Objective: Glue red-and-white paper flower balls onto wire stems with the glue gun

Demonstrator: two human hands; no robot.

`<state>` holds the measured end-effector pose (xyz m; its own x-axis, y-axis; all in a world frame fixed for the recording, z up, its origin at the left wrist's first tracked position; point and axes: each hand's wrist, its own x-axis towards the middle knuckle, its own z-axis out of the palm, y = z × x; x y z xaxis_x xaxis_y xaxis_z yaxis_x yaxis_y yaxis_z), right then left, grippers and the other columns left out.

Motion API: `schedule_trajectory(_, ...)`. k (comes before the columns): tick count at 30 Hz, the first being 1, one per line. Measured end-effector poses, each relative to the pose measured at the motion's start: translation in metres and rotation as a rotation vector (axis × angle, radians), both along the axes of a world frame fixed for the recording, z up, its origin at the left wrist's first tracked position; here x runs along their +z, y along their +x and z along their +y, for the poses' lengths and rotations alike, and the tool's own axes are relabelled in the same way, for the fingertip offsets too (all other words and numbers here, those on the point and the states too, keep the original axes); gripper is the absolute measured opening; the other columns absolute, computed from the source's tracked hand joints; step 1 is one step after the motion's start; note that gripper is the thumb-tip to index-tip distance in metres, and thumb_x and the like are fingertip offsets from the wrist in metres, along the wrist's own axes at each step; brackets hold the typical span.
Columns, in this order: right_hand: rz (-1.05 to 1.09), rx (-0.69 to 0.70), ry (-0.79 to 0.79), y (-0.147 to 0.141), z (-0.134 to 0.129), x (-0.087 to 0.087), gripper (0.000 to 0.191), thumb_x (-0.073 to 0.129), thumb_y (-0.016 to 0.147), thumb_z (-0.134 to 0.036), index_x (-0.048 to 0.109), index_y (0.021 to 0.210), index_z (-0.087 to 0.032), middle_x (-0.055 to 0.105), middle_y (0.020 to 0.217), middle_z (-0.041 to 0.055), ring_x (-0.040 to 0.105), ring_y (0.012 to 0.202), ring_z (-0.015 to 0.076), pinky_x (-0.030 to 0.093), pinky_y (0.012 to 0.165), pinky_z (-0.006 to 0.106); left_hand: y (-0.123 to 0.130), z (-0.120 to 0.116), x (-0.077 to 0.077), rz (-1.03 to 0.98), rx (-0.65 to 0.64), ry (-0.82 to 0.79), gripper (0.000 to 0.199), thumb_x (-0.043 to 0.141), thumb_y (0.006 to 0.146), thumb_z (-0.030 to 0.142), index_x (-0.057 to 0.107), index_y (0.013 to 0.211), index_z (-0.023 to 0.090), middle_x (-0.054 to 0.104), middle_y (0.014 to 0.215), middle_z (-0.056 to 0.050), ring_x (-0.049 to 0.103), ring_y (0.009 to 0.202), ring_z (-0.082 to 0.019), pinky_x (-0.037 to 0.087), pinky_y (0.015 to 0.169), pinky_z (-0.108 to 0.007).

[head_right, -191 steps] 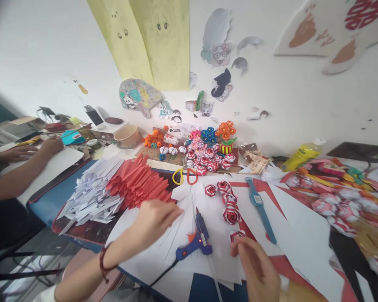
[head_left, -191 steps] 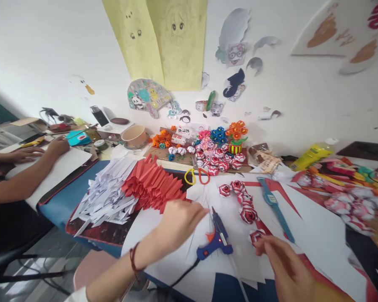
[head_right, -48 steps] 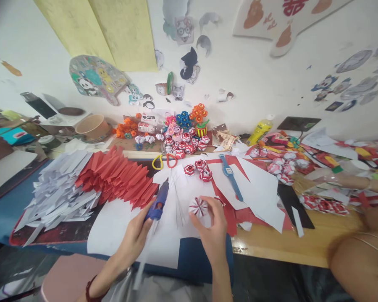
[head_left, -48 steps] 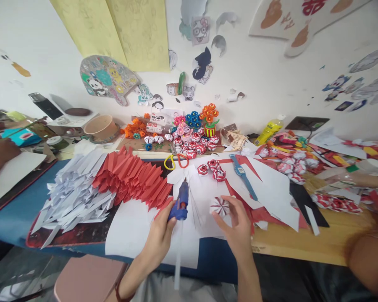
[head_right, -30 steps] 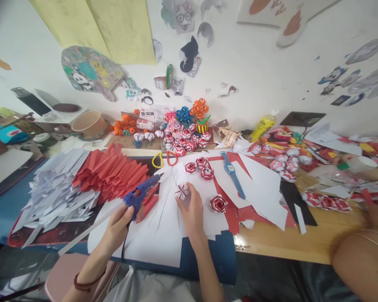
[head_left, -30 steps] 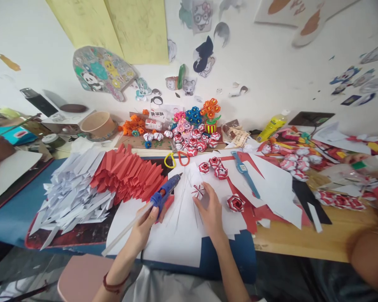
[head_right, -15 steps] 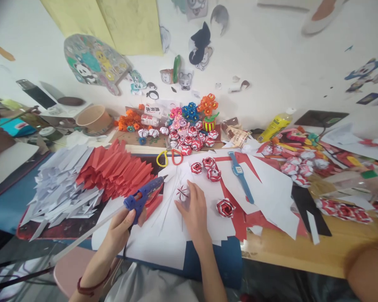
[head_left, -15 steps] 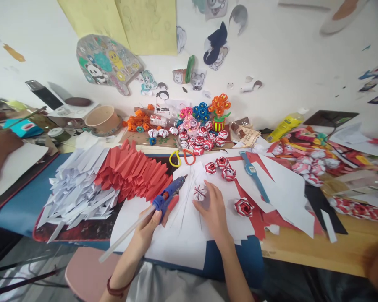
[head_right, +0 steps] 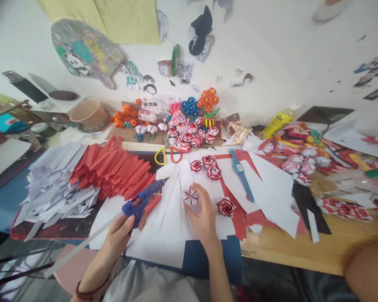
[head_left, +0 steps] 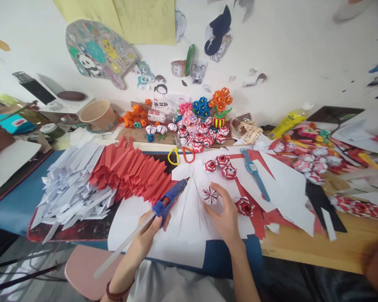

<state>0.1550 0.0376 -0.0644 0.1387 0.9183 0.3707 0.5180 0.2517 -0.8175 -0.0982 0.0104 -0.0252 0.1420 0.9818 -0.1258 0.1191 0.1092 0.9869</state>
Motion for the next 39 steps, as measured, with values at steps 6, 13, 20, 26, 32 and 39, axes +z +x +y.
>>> schedule_trajectory(6,0.02,0.023,0.008,0.0,-0.002,0.001,0.046,0.069,0.09,-0.024,0.058,0.135,-0.026,0.066,0.139,0.0104,0.062,0.132,0.0264,0.052,0.111,0.046,0.004,0.0,0.001,0.017,-0.022,-0.02,0.057,0.045,0.099,0.066,0.051,0.067,0.019,0.047,0.069,-0.001,0.039,0.07,-0.018,0.032,0.071,-0.031)
schedule_trajectory(13,0.028,0.018,0.028,0.0,-0.002,0.005,0.051,0.07,0.091,-0.022,0.056,0.139,-0.026,0.065,0.14,0.0094,0.06,0.134,0.0253,0.05,0.114,0.045,0.007,0.0,0.003,-0.048,-0.034,-0.013,0.056,0.047,0.099,0.065,0.053,0.069,0.018,0.05,0.069,-0.002,0.043,0.071,-0.018,0.031,0.071,-0.031)
schedule_trajectory(20,0.058,0.003,0.063,0.001,-0.001,0.006,0.053,0.072,0.088,-0.02,0.058,0.139,-0.025,0.065,0.139,0.0105,0.061,0.132,0.0263,0.05,0.113,0.046,0.01,-0.001,-0.001,-0.112,-0.067,-0.01,0.053,0.045,0.1,0.064,0.064,0.086,0.016,0.053,0.068,-0.001,0.049,0.074,-0.02,0.038,0.081,-0.033)
schedule_trajectory(26,0.233,-0.022,-0.071,0.002,0.007,-0.005,0.059,0.079,0.083,-0.025,0.061,0.138,-0.025,0.063,0.141,0.0101,0.059,0.133,0.0286,0.047,0.114,0.048,0.012,-0.005,-0.007,-0.149,-0.125,-0.002,0.055,0.041,0.104,0.058,0.064,0.119,0.011,0.052,0.068,-0.001,0.044,0.067,-0.018,0.034,0.074,-0.033)
schedule_trajectory(32,0.289,-0.001,-0.081,-0.001,0.008,-0.01,0.057,0.081,0.082,-0.028,0.063,0.136,-0.028,0.063,0.14,0.0089,0.058,0.134,0.0276,0.046,0.114,0.046,0.015,-0.011,-0.005,-0.116,-0.192,-0.047,0.054,0.036,0.107,0.055,0.063,0.119,0.011,0.047,0.069,0.001,0.04,0.064,-0.015,0.03,0.068,-0.031)
schedule_trajectory(39,0.248,0.036,-0.056,0.001,0.008,-0.007,0.054,0.08,0.083,-0.027,0.063,0.134,-0.027,0.065,0.134,0.0096,0.062,0.127,0.0269,0.051,0.109,0.043,0.023,-0.011,0.001,-0.045,-0.201,-0.04,0.051,0.034,0.108,0.054,0.063,0.114,0.012,0.044,0.068,0.002,0.036,0.063,-0.015,0.026,0.064,-0.031)
